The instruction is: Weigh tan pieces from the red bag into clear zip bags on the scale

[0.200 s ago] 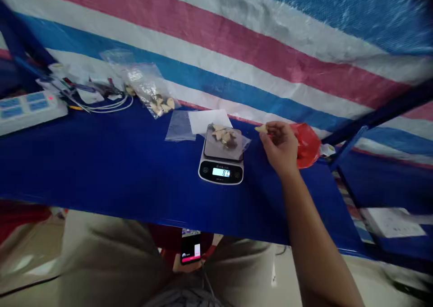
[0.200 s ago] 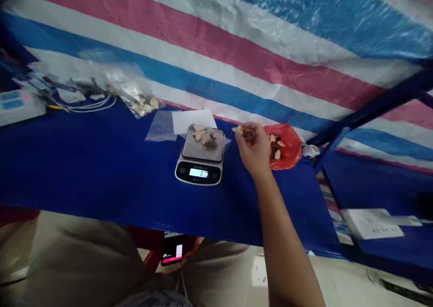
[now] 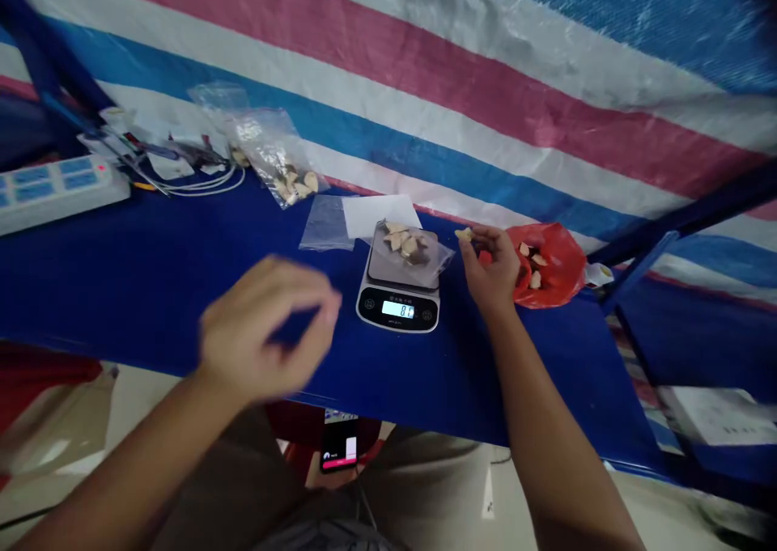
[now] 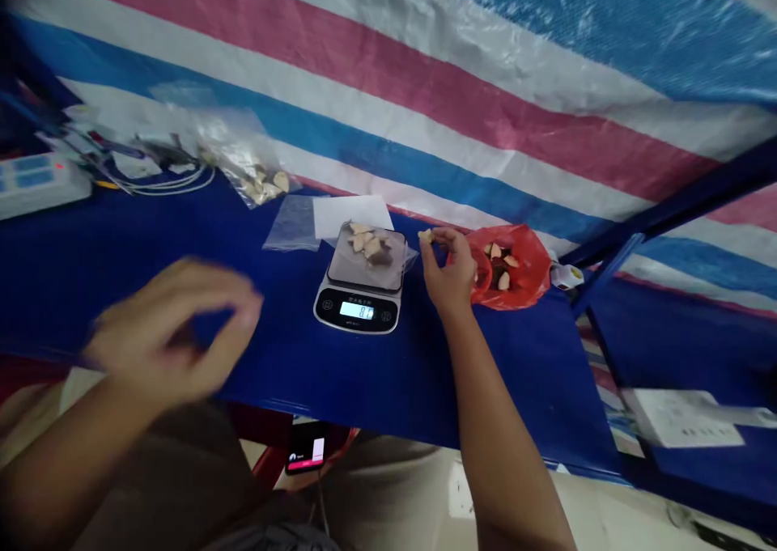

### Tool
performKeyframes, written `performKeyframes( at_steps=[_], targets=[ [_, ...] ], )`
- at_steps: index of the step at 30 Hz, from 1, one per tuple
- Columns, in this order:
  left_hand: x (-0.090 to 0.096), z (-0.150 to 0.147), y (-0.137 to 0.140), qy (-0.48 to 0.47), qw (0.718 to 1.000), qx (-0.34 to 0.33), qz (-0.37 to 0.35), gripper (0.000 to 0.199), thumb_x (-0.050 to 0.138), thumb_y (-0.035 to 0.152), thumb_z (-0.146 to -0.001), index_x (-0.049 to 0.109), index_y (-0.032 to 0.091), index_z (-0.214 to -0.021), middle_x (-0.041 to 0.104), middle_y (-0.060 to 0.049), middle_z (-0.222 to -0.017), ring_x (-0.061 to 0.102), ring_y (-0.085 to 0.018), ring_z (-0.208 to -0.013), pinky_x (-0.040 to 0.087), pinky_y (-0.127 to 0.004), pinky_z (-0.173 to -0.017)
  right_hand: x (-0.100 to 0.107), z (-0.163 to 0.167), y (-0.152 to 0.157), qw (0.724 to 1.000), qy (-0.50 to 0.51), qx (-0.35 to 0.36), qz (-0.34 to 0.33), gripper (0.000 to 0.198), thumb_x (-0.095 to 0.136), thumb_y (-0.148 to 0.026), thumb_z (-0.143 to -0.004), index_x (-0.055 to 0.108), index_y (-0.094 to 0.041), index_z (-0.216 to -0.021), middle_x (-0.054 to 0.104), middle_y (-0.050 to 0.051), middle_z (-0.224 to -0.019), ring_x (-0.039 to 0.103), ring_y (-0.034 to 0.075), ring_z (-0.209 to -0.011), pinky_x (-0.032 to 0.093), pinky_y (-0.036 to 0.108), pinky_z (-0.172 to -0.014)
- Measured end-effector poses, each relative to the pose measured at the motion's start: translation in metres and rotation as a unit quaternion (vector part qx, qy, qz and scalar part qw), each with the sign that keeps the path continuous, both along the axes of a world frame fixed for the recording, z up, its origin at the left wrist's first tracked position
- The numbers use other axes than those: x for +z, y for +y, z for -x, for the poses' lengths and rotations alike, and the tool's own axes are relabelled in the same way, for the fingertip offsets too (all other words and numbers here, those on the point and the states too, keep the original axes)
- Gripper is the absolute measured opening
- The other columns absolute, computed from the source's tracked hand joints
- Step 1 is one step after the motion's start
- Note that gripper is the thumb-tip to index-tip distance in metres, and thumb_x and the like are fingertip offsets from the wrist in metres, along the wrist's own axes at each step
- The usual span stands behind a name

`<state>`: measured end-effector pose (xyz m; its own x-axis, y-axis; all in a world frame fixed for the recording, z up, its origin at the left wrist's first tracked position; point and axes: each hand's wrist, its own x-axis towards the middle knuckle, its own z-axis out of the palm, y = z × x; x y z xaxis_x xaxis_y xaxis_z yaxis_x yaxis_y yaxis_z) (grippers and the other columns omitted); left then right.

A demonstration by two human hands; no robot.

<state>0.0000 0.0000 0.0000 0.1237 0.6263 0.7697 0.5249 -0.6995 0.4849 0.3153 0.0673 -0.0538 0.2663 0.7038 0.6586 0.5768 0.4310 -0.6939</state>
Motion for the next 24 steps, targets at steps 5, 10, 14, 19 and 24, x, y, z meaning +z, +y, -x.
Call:
performKeyframes(
  at_steps=[5, 10, 14, 19, 24],
  targets=[
    [-0.021, -0.037, 0.122, 0.033, 0.998, 0.037, -0.03, 0.007, 0.057, 0.015, -0.087, 0.062, 0.021, -0.086, 0.064, -0.002, -0.079, 0.059, -0.016, -0.072, 0.049, -0.033, -0.07, -0.006, -0.013, -0.005, 1.0, 0.006, 0.011, 0.016, 0.023, 0.066, -0.04, -0.091, 0.062, -0.022, -0.104, 0.074, 0.007, -0.1, 0.071, 0.02, -0.09, 0.058, 0.037, -0.08],
    [-0.056, -0.041, 0.165, 0.088, 0.994, 0.032, -0.054, 0.004, 0.056, 0.017, -0.085, 0.058, 0.021, -0.085, 0.063, -0.005, -0.083, 0.06, -0.022, -0.084, 0.049, -0.038, -0.081, -0.008, -0.005, -0.006, 1.0, 0.005, 0.014, 0.025, 0.019, 0.063, -0.037, -0.093, 0.062, -0.021, -0.104, 0.074, 0.007, -0.098, 0.071, 0.02, -0.09, 0.057, 0.035, -0.076],
    [-0.061, -0.036, 0.162, 0.091, 0.994, 0.026, -0.047, 0.004, 0.057, 0.018, -0.085, 0.057, 0.021, -0.086, 0.063, -0.004, -0.083, 0.06, -0.022, -0.088, 0.048, -0.04, -0.085, -0.013, 0.002, -0.005, 1.0, 0.002, 0.009, 0.026, 0.017, 0.063, -0.035, -0.093, 0.061, -0.021, -0.103, 0.073, 0.006, -0.096, 0.071, 0.019, -0.088, 0.057, 0.034, -0.075],
    [-0.059, -0.041, 0.162, 0.077, 0.996, 0.007, -0.036, 0.004, 0.057, 0.017, -0.085, 0.056, 0.021, -0.086, 0.062, -0.004, -0.083, 0.06, -0.021, -0.086, 0.049, -0.039, -0.086, -0.017, 0.0, -0.001, 0.999, 0.041, 0.022, 0.028, 0.017, 0.061, -0.036, -0.093, 0.059, -0.022, -0.102, 0.071, 0.005, -0.094, 0.071, 0.018, -0.085, 0.056, 0.033, -0.073],
    [-0.062, -0.044, 0.162, 0.067, 0.997, 0.007, -0.038, 0.005, 0.055, 0.016, -0.085, 0.057, 0.021, -0.085, 0.061, -0.003, -0.081, 0.059, -0.019, -0.079, 0.049, -0.037, -0.08, -0.016, 0.003, -0.002, 0.997, 0.066, 0.039, 0.02, 0.017, 0.062, -0.036, -0.092, 0.059, -0.022, -0.101, 0.07, 0.004, -0.093, 0.071, 0.019, -0.085, 0.057, 0.035, -0.076]
  ],
)
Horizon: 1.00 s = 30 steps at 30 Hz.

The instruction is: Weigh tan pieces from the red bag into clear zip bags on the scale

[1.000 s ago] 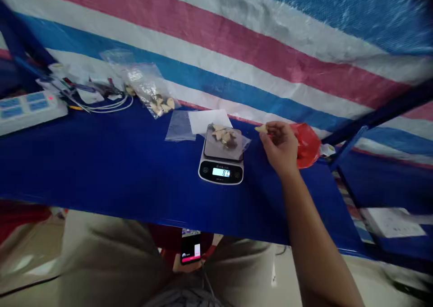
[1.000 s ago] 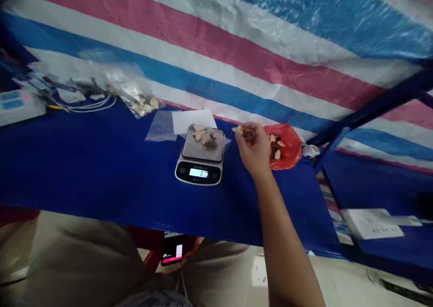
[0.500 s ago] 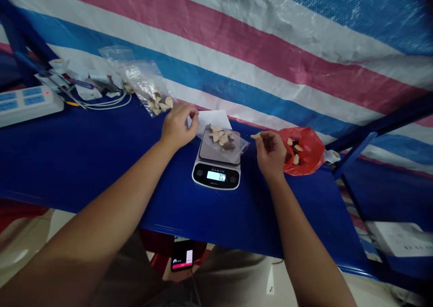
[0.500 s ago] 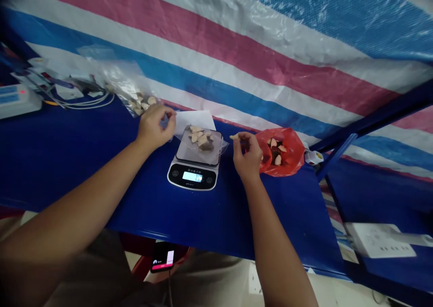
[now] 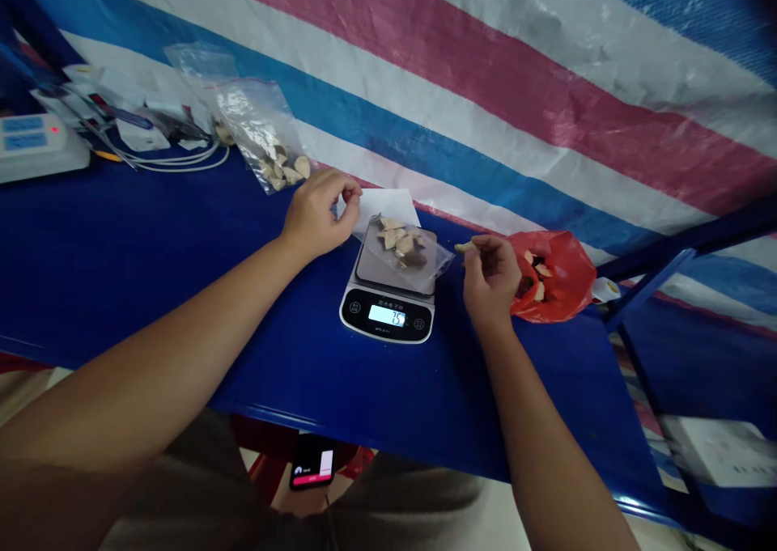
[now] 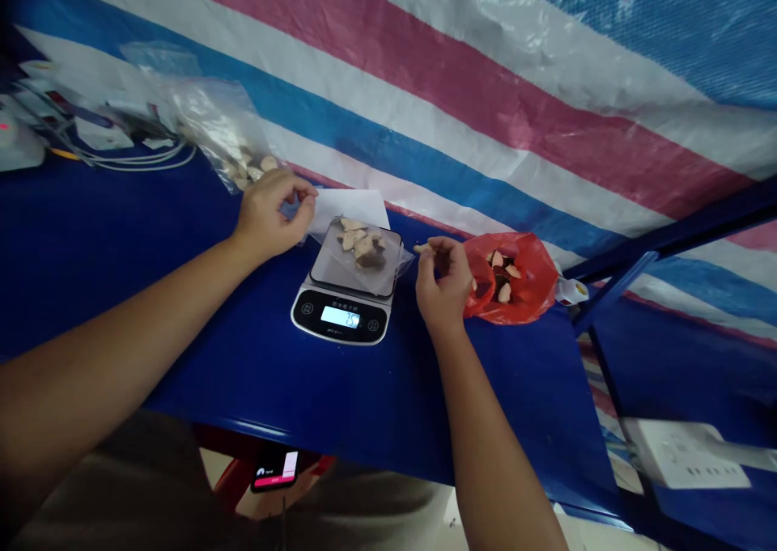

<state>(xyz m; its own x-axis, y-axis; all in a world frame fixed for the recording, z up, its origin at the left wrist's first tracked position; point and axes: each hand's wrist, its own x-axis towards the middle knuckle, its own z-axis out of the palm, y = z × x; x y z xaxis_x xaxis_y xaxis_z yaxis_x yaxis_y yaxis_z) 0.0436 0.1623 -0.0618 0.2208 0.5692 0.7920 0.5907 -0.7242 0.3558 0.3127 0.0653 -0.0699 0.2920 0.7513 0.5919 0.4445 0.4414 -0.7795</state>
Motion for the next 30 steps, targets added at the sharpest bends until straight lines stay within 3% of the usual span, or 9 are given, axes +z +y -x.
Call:
performKeyframes(
  at_steps=[7, 12, 21, 27, 30],
  targets=[
    [-0.001, -0.002, -0.001, -0.009, 1.0, -0.006, -0.003, 0.006, 0.057, 0.015, -0.084, 0.057, 0.021, -0.084, 0.06, -0.001, -0.078, 0.055, -0.017, -0.072, 0.047, -0.035, -0.074, -0.001, 0.005, -0.003, 1.0, 0.013, 0.012, 0.014, 0.023, 0.068, -0.035, -0.089, 0.059, -0.022, -0.104, 0.07, 0.005, -0.091, 0.069, 0.018, -0.082, 0.056, 0.036, -0.077],
    [-0.005, -0.004, 0.0, -0.011, 1.0, -0.008, 0.013, 0.007, 0.056, 0.014, -0.083, 0.059, 0.021, -0.084, 0.06, -0.002, -0.077, 0.055, -0.016, -0.07, 0.047, -0.033, -0.072, -0.004, 0.0, -0.002, 0.999, -0.013, -0.033, 0.034, 0.02, 0.066, -0.039, -0.089, 0.062, -0.021, -0.099, 0.069, 0.003, -0.085, 0.067, 0.017, -0.077, 0.054, 0.033, -0.072],
    [-0.013, -0.006, 0.005, -0.011, 0.999, 0.009, 0.042, 0.008, 0.057, 0.014, -0.08, 0.06, 0.021, -0.081, 0.06, -0.001, -0.074, 0.054, -0.016, -0.066, 0.046, -0.033, -0.067, -0.014, -0.017, 0.013, 0.991, 0.029, -0.116, 0.062, 0.015, 0.062, -0.036, -0.087, 0.06, -0.021, -0.084, 0.066, 0.001, -0.074, 0.062, 0.017, -0.065, 0.051, 0.032, -0.064],
    [-0.015, -0.005, 0.002, -0.006, 0.999, 0.0, 0.047, 0.007, 0.058, 0.014, -0.076, 0.06, 0.021, -0.079, 0.06, -0.001, -0.072, 0.054, -0.016, -0.064, 0.046, -0.032, -0.065, -0.017, -0.016, 0.023, 0.988, 0.039, -0.128, 0.075, 0.018, 0.062, -0.038, -0.086, 0.058, -0.02, -0.091, 0.067, 0.001, -0.075, 0.063, 0.017, -0.065, 0.052, 0.032, -0.065],
    [-0.018, -0.003, 0.008, -0.06, 0.996, 0.009, 0.061, 0.007, 0.058, 0.014, -0.079, 0.061, 0.02, -0.081, 0.062, 0.0, -0.073, 0.054, -0.014, -0.062, 0.046, -0.03, -0.063, -0.016, -0.016, 0.024, 0.989, 0.02, -0.122, 0.077, 0.02, 0.062, -0.038, -0.086, 0.058, -0.02, -0.094, 0.068, 0.002, -0.077, 0.064, 0.016, -0.067, 0.052, 0.032, -0.067]
  ],
)
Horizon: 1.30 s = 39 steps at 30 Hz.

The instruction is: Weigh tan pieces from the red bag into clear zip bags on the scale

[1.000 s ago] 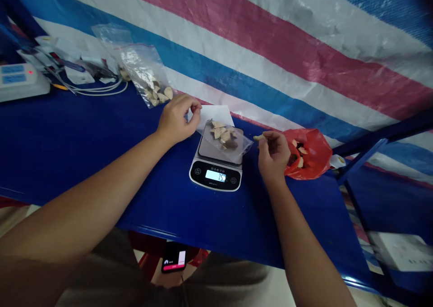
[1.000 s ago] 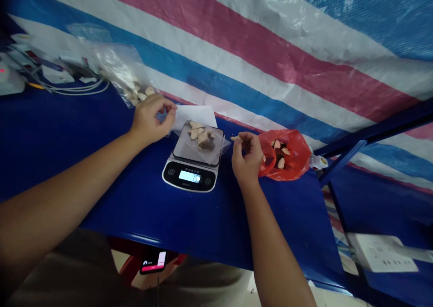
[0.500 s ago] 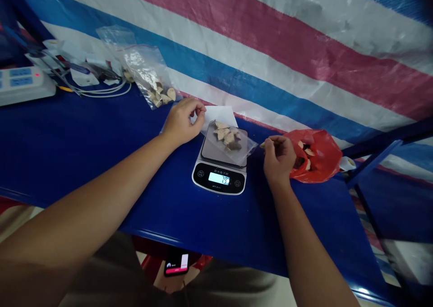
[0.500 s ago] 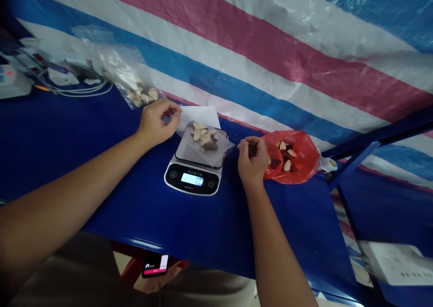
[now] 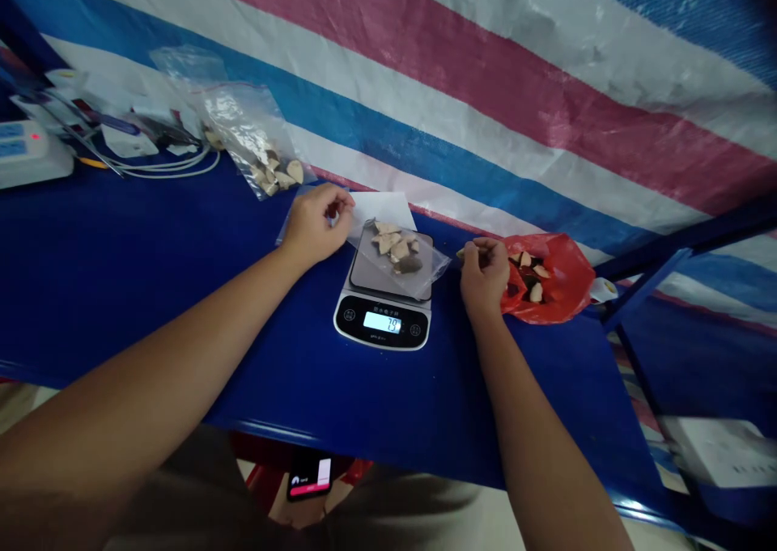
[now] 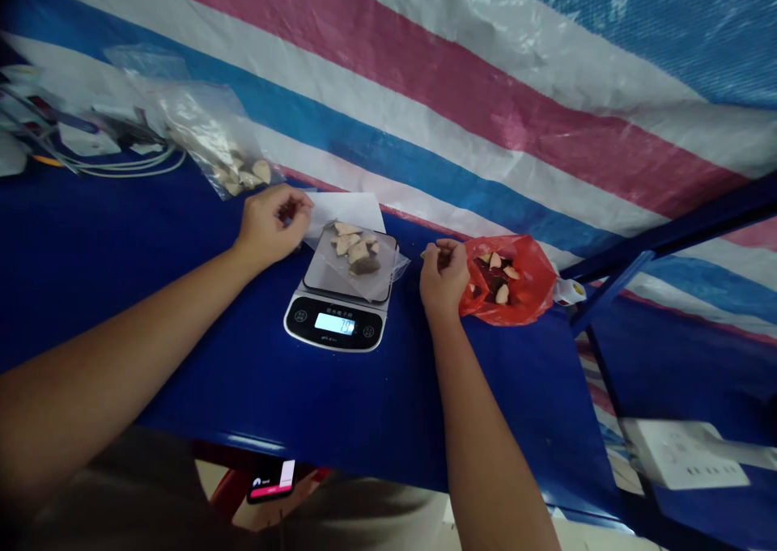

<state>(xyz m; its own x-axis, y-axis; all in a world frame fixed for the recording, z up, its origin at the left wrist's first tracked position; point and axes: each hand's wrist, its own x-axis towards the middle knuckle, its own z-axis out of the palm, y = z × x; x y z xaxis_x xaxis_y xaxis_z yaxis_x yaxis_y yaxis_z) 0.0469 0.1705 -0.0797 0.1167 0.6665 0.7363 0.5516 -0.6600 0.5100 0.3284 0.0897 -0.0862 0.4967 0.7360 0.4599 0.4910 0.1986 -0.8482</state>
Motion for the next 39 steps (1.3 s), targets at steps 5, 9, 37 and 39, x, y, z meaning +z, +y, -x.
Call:
performKeyframes(
  at_steps=[5, 9, 37, 39],
  targets=[
    [-0.003, 0.001, 0.007, -0.072, 0.997, 0.008, 0.024, 0.007, 0.058, 0.016, -0.082, 0.064, 0.019, -0.084, 0.065, -0.001, -0.076, 0.057, -0.013, -0.065, 0.045, -0.027, -0.06, 0.003, 0.0, -0.002, 1.0, -0.017, 0.012, 0.008, 0.019, 0.062, -0.037, -0.087, 0.059, -0.02, -0.094, 0.069, 0.002, -0.078, 0.066, 0.016, -0.069, 0.052, 0.031, -0.069],
    [-0.003, -0.001, 0.007, -0.099, 0.994, 0.011, 0.041, 0.005, 0.057, 0.021, -0.086, 0.062, 0.02, -0.085, 0.063, -0.001, -0.074, 0.055, -0.013, -0.063, 0.043, -0.027, -0.057, 0.005, 0.001, -0.004, 1.0, -0.013, 0.016, 0.01, 0.019, 0.062, -0.037, -0.086, 0.059, -0.019, -0.092, 0.069, 0.002, -0.077, 0.066, 0.016, -0.069, 0.051, 0.03, -0.067],
    [0.023, -0.003, -0.021, -0.042, 0.999, 0.021, -0.019, 0.029, 0.062, 0.033, -0.087, 0.044, 0.022, -0.067, 0.045, 0.004, -0.056, 0.042, -0.011, -0.051, 0.039, -0.028, -0.054, 0.002, 0.0, -0.007, 0.999, 0.016, 0.037, 0.005, 0.026, 0.066, -0.042, -0.082, 0.059, -0.02, -0.095, 0.068, 0.002, -0.081, 0.065, 0.017, -0.07, 0.053, 0.032, -0.068],
    [0.024, -0.004, -0.022, -0.043, 0.999, 0.016, -0.017, 0.022, 0.063, 0.03, -0.086, 0.047, 0.022, -0.072, 0.051, 0.003, -0.061, 0.047, -0.012, -0.055, 0.042, -0.029, -0.058, 0.002, 0.0, -0.006, 0.999, 0.016, 0.038, 0.003, 0.026, 0.066, -0.042, -0.082, 0.059, -0.021, -0.095, 0.069, 0.002, -0.081, 0.064, 0.017, -0.07, 0.053, 0.032, -0.068]
  ],
)
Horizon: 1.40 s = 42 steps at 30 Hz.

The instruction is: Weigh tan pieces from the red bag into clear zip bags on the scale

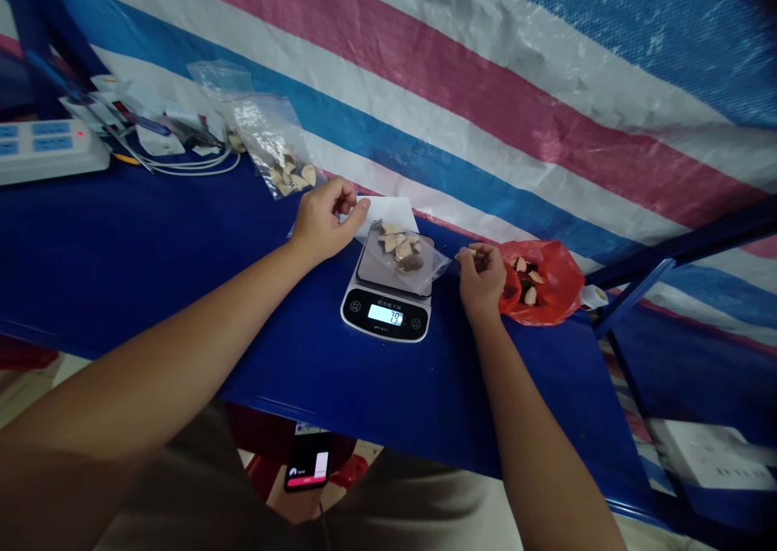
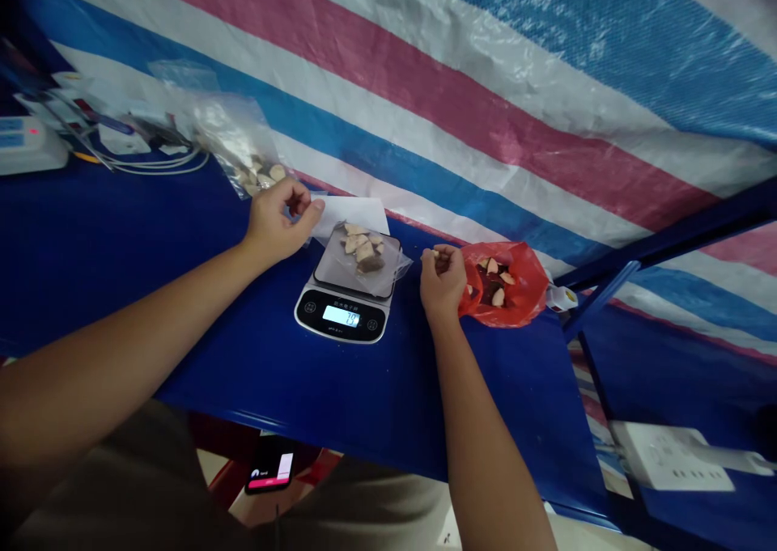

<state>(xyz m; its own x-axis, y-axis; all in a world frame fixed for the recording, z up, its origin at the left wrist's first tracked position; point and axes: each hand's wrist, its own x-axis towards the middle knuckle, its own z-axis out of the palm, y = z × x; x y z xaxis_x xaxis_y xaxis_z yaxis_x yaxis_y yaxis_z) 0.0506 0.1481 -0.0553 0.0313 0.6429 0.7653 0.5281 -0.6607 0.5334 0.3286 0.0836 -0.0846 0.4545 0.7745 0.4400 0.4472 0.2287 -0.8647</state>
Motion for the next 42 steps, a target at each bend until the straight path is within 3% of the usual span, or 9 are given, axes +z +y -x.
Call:
performKeyframes(
  at_steps=[18, 42],
  targets=[
    [0.0022, -0.0017, -0.0035, 0.043, 0.998, -0.016, -0.035, 0.011, 0.061, 0.027, -0.084, 0.051, 0.023, -0.084, 0.06, -0.002, -0.078, 0.057, -0.018, -0.075, 0.049, -0.036, -0.073, 0.0014, -0.0016, 0.0007, 1.0, 0.02, 0.008, -0.01, 0.029, 0.069, -0.042, -0.079, 0.06, -0.019, -0.095, 0.068, 0.003, -0.081, 0.065, 0.018, -0.07, 0.054, 0.034, -0.071],
    [0.0033, -0.0026, -0.0044, 0.053, 0.997, -0.036, -0.049, 0.009, 0.06, 0.023, -0.083, 0.052, 0.021, -0.083, 0.06, -0.002, -0.077, 0.057, -0.018, -0.074, 0.048, -0.035, -0.072, 0.0017, -0.0041, -0.0014, 1.0, 0.001, 0.002, 0.024, 0.03, 0.067, -0.045, -0.081, 0.059, -0.02, -0.095, 0.067, 0.004, -0.083, 0.064, 0.018, -0.071, 0.053, 0.034, -0.072]
  ],
)
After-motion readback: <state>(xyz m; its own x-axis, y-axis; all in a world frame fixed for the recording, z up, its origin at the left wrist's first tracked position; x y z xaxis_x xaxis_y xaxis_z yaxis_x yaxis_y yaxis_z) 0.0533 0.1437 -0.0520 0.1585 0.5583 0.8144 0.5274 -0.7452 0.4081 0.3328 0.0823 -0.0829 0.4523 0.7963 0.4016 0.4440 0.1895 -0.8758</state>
